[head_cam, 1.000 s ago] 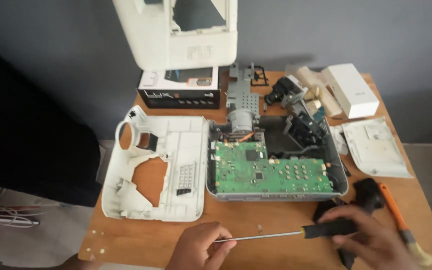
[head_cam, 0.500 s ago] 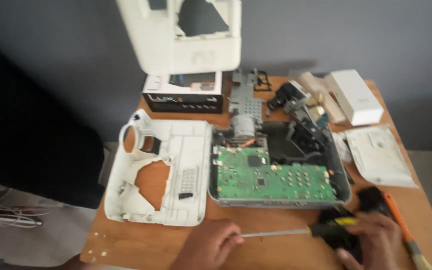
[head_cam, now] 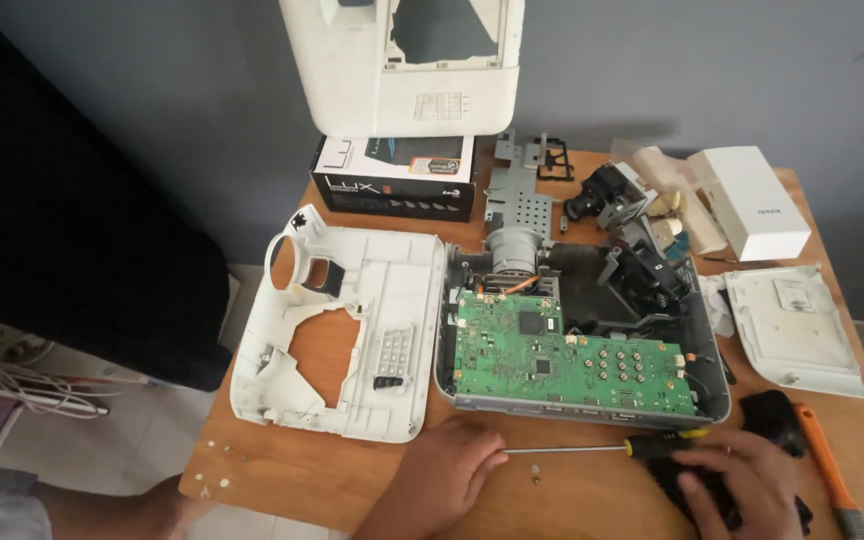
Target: The person uses a screwdriver to remove screws from a circuit board inside a disassembled electronic device. They then use their fingers to disconnect a small orange cable from the board.
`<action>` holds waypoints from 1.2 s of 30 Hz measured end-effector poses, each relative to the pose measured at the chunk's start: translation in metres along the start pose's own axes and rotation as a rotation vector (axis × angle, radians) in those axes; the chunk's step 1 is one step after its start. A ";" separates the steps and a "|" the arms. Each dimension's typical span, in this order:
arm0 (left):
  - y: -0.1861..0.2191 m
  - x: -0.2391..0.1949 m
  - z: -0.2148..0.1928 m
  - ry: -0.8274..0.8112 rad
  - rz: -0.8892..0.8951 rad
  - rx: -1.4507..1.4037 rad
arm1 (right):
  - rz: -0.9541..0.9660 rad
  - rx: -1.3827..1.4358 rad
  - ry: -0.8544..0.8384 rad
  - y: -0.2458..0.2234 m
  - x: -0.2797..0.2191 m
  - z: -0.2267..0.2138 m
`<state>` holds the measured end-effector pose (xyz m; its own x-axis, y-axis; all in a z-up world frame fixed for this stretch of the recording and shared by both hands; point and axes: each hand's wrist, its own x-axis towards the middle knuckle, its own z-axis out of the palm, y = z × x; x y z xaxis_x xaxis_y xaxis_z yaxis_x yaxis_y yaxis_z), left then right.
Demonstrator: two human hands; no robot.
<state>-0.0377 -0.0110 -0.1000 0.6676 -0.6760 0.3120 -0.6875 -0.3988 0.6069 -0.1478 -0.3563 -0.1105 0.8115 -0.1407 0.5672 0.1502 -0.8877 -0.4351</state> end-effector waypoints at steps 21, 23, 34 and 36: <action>0.002 0.002 0.011 0.276 -0.037 0.338 | -0.382 1.329 -0.408 -0.026 0.028 0.035; 0.001 0.002 0.012 0.286 -0.033 0.366 | -0.378 1.322 -0.371 -0.033 0.036 0.029; 0.006 -0.005 0.014 0.451 -0.092 0.538 | -0.136 0.981 -0.052 -0.078 0.054 -0.015; 0.004 -0.006 0.014 0.428 -0.110 0.520 | -0.255 0.767 -0.155 -0.062 0.057 -0.026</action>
<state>-0.0487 -0.0175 -0.1101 0.7222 -0.3523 0.5952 -0.5856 -0.7694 0.2551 -0.1258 -0.3202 -0.0334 0.7607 0.1367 0.6346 0.6389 -0.3302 -0.6948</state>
